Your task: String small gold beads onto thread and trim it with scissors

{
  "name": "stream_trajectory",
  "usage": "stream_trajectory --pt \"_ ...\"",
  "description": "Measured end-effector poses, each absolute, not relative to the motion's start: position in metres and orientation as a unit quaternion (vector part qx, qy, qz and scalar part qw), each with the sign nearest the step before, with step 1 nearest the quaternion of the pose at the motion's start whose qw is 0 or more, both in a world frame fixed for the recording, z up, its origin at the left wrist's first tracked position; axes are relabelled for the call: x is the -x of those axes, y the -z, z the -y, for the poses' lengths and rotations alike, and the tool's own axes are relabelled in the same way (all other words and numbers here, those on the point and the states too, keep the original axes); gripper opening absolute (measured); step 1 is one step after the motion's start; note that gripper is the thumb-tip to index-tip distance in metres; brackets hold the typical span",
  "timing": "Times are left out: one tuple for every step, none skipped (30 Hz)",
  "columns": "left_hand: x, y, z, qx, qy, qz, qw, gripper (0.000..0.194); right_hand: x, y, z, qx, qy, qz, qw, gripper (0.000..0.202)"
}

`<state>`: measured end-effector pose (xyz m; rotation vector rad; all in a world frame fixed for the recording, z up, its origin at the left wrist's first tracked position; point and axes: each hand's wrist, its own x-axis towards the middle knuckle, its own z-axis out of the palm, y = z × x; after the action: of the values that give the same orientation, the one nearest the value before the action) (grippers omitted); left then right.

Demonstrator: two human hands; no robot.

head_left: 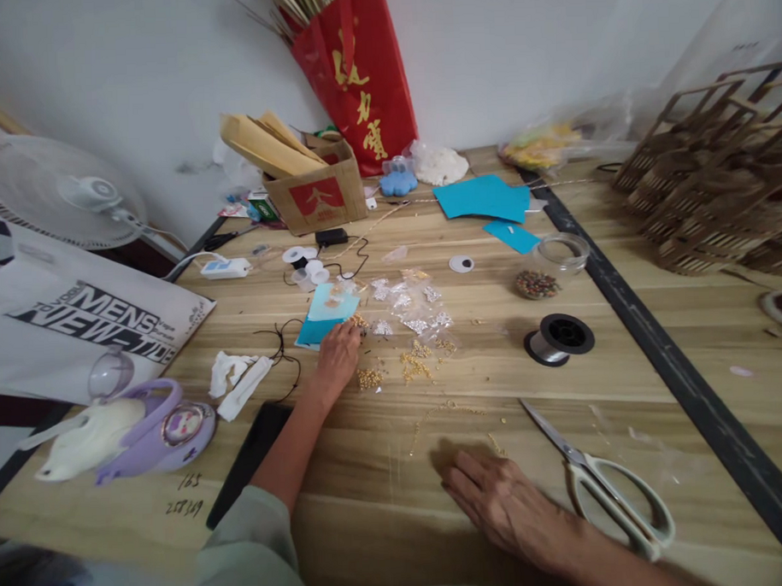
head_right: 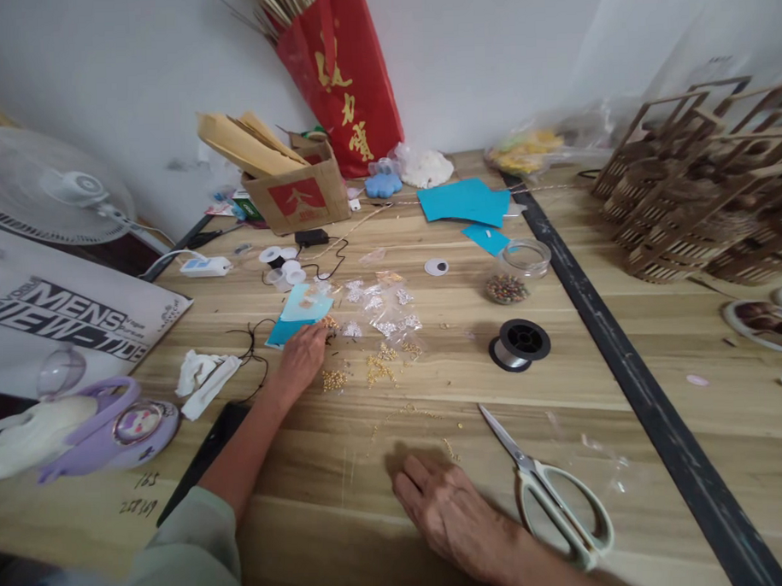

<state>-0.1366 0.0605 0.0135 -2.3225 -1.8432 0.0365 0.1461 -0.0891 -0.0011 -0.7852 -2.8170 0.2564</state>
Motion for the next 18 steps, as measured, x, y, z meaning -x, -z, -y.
stream_trajectory --pt "0.138 -0.014 -0.060 0.777 -0.009 0.623 0.087 0.028 -0.146 0.001 0.089 0.267 -0.086 0.954 0.105 0.026" --pt "0.139 -0.014 -0.060 0.774 -0.007 0.628 0.086 0.028 -0.146 0.002 0.089 0.267 -0.084 0.954 0.106 0.027" --pt "0.140 -0.015 -0.060 0.770 -0.004 0.632 0.087 0.027 -0.146 0.001 0.089 0.266 -0.083 0.955 0.105 0.027" --pt "0.141 -0.016 -0.060 0.767 -0.002 0.635 0.089 0.027 -0.146 0.001 0.089 0.265 -0.082 0.955 0.102 0.027" --pt "0.142 -0.017 -0.060 0.764 -0.001 0.638 0.093 0.026 -0.146 0.000 0.089 0.263 -0.081 0.956 0.099 0.026" --pt "0.143 -0.018 -0.059 0.761 0.000 0.642 0.098 0.025 -0.146 0.000 0.089 0.263 -0.080 0.957 0.096 0.026" --pt "0.144 -0.020 -0.059 0.757 0.000 0.645 0.106 0.024 -0.146 -0.001 0.089 0.263 -0.077 0.957 0.095 0.025" --pt "0.144 -0.020 -0.058 0.753 0.001 0.648 0.114 0.023 -0.146 -0.002 0.089 0.263 -0.075 0.957 0.094 0.025" --pt "0.145 -0.021 -0.058 0.748 0.003 0.653 0.122 0.023 -0.146 -0.002 0.089 0.262 -0.074 0.957 0.095 0.025" --pt "0.147 -0.021 -0.057 0.742 0.008 0.658 0.127 0.023 -0.146 -0.003 0.089 0.262 -0.075 0.957 0.096 0.026" --pt "0.149 -0.020 -0.057 0.735 0.015 0.665 0.130 0.023 -0.146 -0.003 0.088 0.262 -0.077 0.957 0.098 0.027" --pt "0.151 -0.018 -0.057 0.728 0.023 0.673 0.130 0.023 -0.146 -0.004 0.088 0.263 -0.081 0.956 0.099 0.027" --pt "0.153 -0.017 -0.057 0.721 0.033 0.680 0.128 0.023 -0.145 -0.004 0.088 0.264 -0.085 0.956 0.100 0.027" --pt "0.155 -0.015 -0.058 0.713 0.043 0.689 0.125 0.023 -0.145 -0.005 0.088 0.264 -0.088 0.955 0.100 0.025" --pt "0.157 -0.013 -0.059 0.704 0.054 0.698 0.122 0.023 -0.145 -0.006 0.088 0.263 -0.088 0.956 0.099 0.024" --pt "0.160 -0.011 -0.060 0.693 0.067 0.707 0.119 0.023 -0.145 -0.007 0.087 0.261 -0.087 0.956 0.099 0.022" --pt "0.161 -0.009 -0.061 0.683 0.085 0.716 0.116 0.022 -0.145 -0.007 0.087 0.259 -0.085 0.957 0.097 0.022" --pt "0.163 -0.007 -0.063 0.674 0.106 0.723 0.112 0.021 -0.145 -0.008 0.088 0.258 -0.084 0.958 0.095 0.021"
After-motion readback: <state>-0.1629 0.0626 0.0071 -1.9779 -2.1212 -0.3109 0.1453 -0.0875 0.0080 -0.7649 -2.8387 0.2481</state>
